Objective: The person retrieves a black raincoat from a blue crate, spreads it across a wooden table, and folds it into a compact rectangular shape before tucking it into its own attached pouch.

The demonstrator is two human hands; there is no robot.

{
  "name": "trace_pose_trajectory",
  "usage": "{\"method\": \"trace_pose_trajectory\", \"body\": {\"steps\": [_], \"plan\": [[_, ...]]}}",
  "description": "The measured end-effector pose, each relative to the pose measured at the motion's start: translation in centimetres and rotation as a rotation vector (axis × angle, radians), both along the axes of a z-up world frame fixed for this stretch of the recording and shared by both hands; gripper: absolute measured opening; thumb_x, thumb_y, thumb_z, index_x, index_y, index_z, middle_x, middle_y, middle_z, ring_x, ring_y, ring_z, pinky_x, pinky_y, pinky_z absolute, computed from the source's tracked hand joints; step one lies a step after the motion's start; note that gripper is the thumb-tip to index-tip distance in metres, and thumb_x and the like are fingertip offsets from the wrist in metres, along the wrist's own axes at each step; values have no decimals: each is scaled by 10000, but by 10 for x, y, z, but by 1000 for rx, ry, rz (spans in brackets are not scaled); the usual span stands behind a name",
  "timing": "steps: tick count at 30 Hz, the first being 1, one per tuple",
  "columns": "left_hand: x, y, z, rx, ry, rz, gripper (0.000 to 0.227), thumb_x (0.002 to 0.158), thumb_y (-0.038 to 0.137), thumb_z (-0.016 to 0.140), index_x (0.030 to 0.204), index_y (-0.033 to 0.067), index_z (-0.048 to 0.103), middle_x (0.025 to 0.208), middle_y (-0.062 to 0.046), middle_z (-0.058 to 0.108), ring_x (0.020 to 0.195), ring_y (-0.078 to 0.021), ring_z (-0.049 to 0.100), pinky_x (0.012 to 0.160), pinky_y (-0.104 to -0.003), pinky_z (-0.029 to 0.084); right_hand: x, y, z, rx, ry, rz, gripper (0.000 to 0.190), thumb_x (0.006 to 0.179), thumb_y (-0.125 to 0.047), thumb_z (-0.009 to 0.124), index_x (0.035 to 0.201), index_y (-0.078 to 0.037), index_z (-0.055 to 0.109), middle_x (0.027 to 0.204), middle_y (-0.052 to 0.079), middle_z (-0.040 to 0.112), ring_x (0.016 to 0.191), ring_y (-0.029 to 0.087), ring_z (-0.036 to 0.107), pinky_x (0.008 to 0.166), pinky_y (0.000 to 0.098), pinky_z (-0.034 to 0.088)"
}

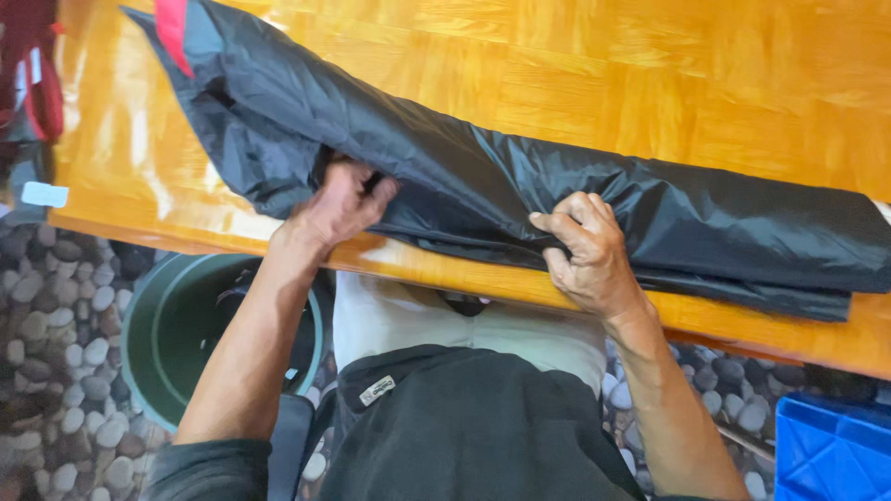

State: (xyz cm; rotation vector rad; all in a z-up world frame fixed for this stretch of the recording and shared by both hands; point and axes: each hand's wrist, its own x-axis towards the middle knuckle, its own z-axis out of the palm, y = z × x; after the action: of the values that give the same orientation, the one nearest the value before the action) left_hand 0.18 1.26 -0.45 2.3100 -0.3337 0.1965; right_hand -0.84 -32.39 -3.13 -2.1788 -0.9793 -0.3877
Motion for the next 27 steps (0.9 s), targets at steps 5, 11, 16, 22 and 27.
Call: {"method": "trace_pose_trajectory", "body": {"steps": [5, 11, 16, 22, 27], "plan": [[14, 68, -44, -519, 85, 504, 162, 896, 128, 729, 957, 250, 816, 847, 21, 765, 863, -53, 687, 833, -290, 570, 2, -6, -9, -41, -4, -34, 337, 735, 64, 716, 1026, -102, 753, 859, 123, 537, 779, 372, 553, 755, 470, 465], [-2, 48, 27, -1478, 312, 531, 585, 515, 801, 587, 509, 219, 531, 489, 10, 510, 522, -165, 577, 572, -304, 476, -3, -4, 3, -113, 21, -8, 482, 708, 125, 587, 1149, -30, 705, 932, 113, 538, 833, 312, 507, 815, 444, 390], [9, 51, -36, -1335, -51, 341, 766, 759, 539, 752, 1318, 46, 575, 1295, -145, 687, 1211, -252, 662, 1104, -430, 562, -7, -3, 8, -107, 21, -6, 469, 745, 95, 619, 1179, -65, 697, 939, 103, 552, 807, 300, 468, 752, 448, 354], [1, 61, -47, -1364, -105, 743, 296, 688, 94, 676, 977, 42, 642, 1007, -57, 676, 933, -204, 631, 903, -333, 516, -7, 2, 16, -114, 7, 28, 331, 782, 42, 671, 1094, -69, 696, 891, 69, 528, 781, 277, 449, 727, 433, 300], [5, 80, -49, -1799, -1, 585, 352, 635, 19, 590, 951, -41, 734, 967, -150, 771, 953, -332, 729, 932, -382, 608, -12, 4, 24, -184, 15, 47, 279, 902, -176, 833, 1124, -76, 697, 907, 55, 555, 791, 269, 467, 737, 421, 299]]}}
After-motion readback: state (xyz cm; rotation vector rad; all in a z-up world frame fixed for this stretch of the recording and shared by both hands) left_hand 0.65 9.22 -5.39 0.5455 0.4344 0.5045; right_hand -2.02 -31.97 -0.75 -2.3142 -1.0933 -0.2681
